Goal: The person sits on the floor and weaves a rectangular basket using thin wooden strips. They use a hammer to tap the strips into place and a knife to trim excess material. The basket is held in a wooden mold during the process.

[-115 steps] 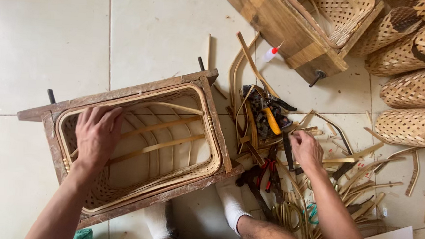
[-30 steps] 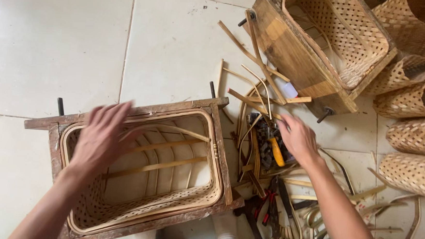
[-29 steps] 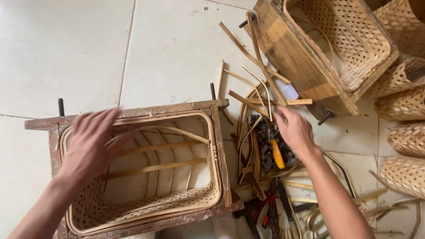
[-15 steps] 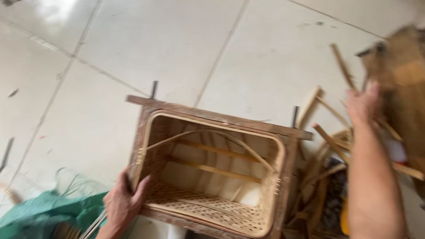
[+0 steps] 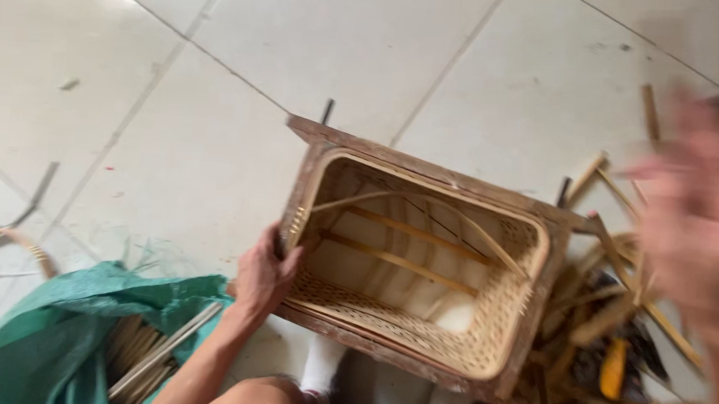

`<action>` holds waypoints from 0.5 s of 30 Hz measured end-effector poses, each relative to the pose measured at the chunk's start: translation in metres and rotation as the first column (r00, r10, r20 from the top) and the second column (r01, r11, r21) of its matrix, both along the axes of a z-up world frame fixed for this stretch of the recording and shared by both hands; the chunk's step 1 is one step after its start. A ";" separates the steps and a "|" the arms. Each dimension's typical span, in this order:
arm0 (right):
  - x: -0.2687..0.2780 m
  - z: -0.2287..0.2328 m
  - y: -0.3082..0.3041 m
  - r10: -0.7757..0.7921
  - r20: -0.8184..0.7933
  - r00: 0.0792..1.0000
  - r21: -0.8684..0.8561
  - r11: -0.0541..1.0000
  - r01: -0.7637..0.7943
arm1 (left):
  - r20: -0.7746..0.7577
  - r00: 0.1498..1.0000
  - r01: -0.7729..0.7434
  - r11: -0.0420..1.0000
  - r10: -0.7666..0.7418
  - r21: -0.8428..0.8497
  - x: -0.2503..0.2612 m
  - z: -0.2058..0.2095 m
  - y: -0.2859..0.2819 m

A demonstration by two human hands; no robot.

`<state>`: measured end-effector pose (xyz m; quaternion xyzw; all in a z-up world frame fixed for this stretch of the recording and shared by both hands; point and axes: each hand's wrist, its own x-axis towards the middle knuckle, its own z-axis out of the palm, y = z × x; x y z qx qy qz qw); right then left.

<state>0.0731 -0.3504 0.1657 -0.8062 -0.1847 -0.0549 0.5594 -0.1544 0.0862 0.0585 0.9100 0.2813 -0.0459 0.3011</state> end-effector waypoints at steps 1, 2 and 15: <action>-0.011 0.008 0.043 0.207 -0.015 0.978 0.068 0.976 -0.205 | -0.060 0.998 -0.035 0.999 0.034 -0.023 -0.001 0.003 -0.003; -0.021 0.005 0.083 0.388 -0.029 0.921 0.133 0.915 -0.381 | -0.121 0.991 -0.070 0.997 0.064 -0.043 -0.001 0.006 -0.004; -0.057 -0.077 0.212 0.602 -0.317 0.732 -0.047 0.761 -0.647 | 0.133 0.991 0.008 1.000 -0.009 0.004 -0.004 0.000 -0.011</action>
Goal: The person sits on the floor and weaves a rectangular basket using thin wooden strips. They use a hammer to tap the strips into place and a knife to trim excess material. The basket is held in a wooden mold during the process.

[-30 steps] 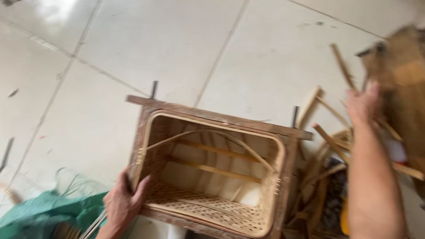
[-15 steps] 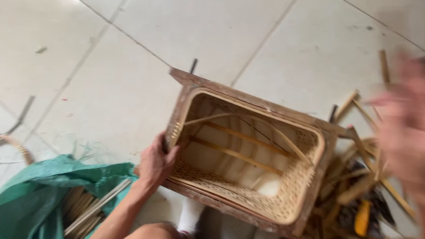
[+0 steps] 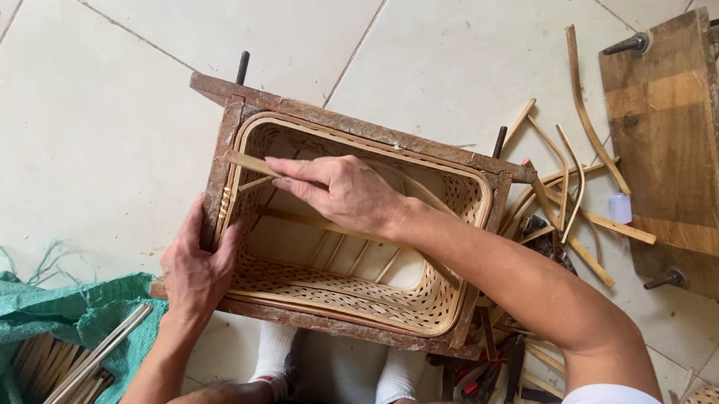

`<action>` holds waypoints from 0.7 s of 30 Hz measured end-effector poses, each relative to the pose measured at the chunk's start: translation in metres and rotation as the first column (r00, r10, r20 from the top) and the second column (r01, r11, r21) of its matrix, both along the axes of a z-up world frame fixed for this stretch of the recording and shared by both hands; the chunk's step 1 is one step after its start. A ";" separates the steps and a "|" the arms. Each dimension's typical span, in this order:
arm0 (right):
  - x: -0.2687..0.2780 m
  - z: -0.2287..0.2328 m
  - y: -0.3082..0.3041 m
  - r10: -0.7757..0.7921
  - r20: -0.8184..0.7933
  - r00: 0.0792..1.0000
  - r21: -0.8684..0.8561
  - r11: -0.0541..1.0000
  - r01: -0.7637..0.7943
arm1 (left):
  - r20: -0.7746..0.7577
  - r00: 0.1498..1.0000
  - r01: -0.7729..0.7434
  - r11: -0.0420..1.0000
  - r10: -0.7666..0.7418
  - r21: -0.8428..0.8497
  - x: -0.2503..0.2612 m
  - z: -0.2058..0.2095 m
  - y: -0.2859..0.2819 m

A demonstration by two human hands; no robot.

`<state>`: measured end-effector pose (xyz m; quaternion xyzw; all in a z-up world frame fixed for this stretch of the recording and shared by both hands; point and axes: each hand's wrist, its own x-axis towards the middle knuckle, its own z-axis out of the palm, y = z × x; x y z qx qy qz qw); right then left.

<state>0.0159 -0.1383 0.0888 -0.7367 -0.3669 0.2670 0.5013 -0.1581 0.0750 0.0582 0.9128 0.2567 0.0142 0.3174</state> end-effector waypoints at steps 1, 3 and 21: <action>0.000 -0.004 0.001 0.007 -0.028 1.000 0.003 1.000 -0.007 | -0.020 1.000 -0.021 1.000 0.020 -0.011 0.000 -0.002 0.000; -0.001 -0.011 0.004 0.028 0.029 0.999 0.031 0.999 -0.029 | -0.022 1.000 -0.018 1.000 0.018 -0.017 -0.001 -0.003 0.002; 0.000 -0.007 0.021 0.239 -0.223 0.945 -0.158 0.948 -0.277 | 0.253 0.888 0.344 0.919 -0.384 0.191 0.000 0.014 0.012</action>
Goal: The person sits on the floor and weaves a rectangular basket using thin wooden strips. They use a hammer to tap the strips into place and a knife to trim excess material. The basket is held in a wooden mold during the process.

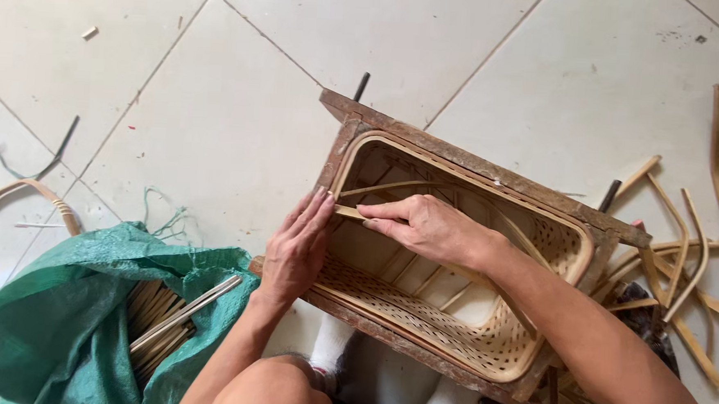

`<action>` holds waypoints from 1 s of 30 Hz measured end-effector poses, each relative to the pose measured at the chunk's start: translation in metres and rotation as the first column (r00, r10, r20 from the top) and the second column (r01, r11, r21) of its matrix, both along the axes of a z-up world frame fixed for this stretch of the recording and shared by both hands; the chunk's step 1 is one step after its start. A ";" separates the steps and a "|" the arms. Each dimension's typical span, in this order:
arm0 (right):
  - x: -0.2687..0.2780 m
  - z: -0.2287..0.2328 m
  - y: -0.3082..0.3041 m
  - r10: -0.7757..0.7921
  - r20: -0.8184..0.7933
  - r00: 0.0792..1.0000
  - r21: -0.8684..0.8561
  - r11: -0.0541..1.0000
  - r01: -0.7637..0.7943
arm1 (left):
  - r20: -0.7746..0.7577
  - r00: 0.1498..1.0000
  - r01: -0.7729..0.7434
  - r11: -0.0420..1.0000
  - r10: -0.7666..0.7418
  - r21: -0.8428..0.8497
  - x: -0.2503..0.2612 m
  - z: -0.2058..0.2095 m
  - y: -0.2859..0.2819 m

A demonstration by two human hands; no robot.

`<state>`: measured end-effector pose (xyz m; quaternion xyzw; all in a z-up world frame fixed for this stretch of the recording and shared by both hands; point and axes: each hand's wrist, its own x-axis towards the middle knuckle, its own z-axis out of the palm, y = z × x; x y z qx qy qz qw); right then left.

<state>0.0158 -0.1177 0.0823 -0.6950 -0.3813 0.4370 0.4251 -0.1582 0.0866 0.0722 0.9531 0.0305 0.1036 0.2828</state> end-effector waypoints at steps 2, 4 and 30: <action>0.003 -0.009 -0.002 0.045 -0.011 0.999 -0.056 0.997 -0.045 | 0.016 0.999 0.035 0.999 -0.035 -0.007 0.002 -0.001 0.000; 0.005 -0.014 -0.005 0.085 -0.016 0.996 -0.075 0.993 -0.086 | 0.013 0.998 0.062 0.998 -0.062 0.017 0.005 0.001 -0.003; 0.204 -0.237 -0.363 -0.375 0.898 0.229 -0.098 0.338 0.936 | -0.314 0.844 -0.485 0.869 0.435 -0.100 -0.004 -0.051 -0.010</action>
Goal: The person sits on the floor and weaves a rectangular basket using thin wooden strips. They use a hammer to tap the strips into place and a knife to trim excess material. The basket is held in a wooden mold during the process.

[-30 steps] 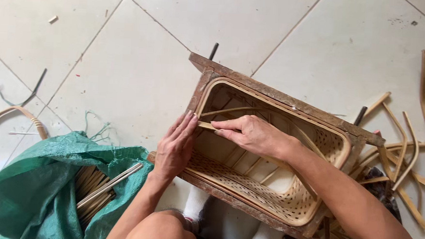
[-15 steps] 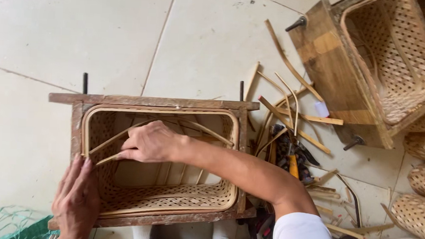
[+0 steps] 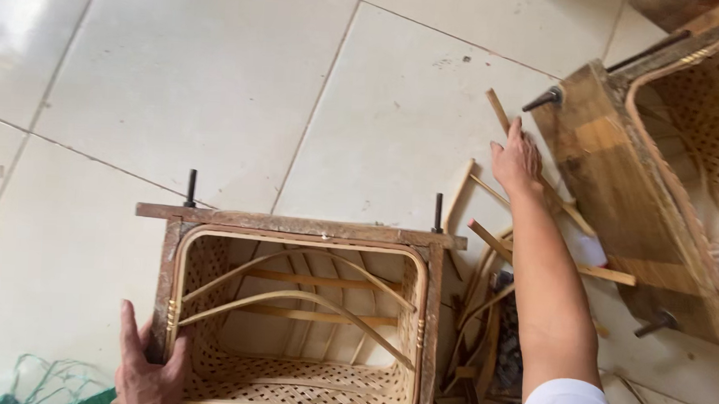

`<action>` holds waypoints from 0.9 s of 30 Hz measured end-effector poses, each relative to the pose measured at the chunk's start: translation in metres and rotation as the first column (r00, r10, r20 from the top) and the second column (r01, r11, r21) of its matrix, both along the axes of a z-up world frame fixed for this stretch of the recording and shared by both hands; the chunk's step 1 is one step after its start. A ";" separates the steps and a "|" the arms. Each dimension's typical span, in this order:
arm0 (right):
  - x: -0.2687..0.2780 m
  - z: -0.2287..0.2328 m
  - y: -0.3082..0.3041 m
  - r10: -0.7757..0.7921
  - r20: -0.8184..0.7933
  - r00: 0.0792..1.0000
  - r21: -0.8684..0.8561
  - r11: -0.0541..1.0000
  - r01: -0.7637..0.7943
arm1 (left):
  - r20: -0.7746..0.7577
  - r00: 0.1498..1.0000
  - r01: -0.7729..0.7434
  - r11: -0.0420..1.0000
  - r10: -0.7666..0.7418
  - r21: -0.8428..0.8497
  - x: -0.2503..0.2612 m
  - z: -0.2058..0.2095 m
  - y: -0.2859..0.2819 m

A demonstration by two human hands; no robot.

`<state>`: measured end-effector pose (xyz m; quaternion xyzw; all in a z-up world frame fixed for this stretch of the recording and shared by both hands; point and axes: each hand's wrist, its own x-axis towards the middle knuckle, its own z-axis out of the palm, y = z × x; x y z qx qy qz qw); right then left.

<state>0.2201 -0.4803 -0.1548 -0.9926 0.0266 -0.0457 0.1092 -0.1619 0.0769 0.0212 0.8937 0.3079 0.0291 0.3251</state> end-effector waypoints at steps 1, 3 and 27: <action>-0.004 -0.009 -0.001 -0.034 -0.081 0.996 0.025 0.999 0.037 | -0.026 0.999 -0.019 1.000 0.019 0.011 0.000 0.003 -0.001; -0.012 -0.018 0.003 0.090 -0.099 0.991 -0.138 0.985 -0.103 | -0.078 0.995 -0.054 0.998 0.056 0.027 0.004 0.008 -0.005; -0.241 0.279 0.346 0.850 -0.031 0.525 0.812 0.327 -0.483 | -0.039 0.989 0.145 0.968 -0.140 0.206 -0.040 0.022 0.006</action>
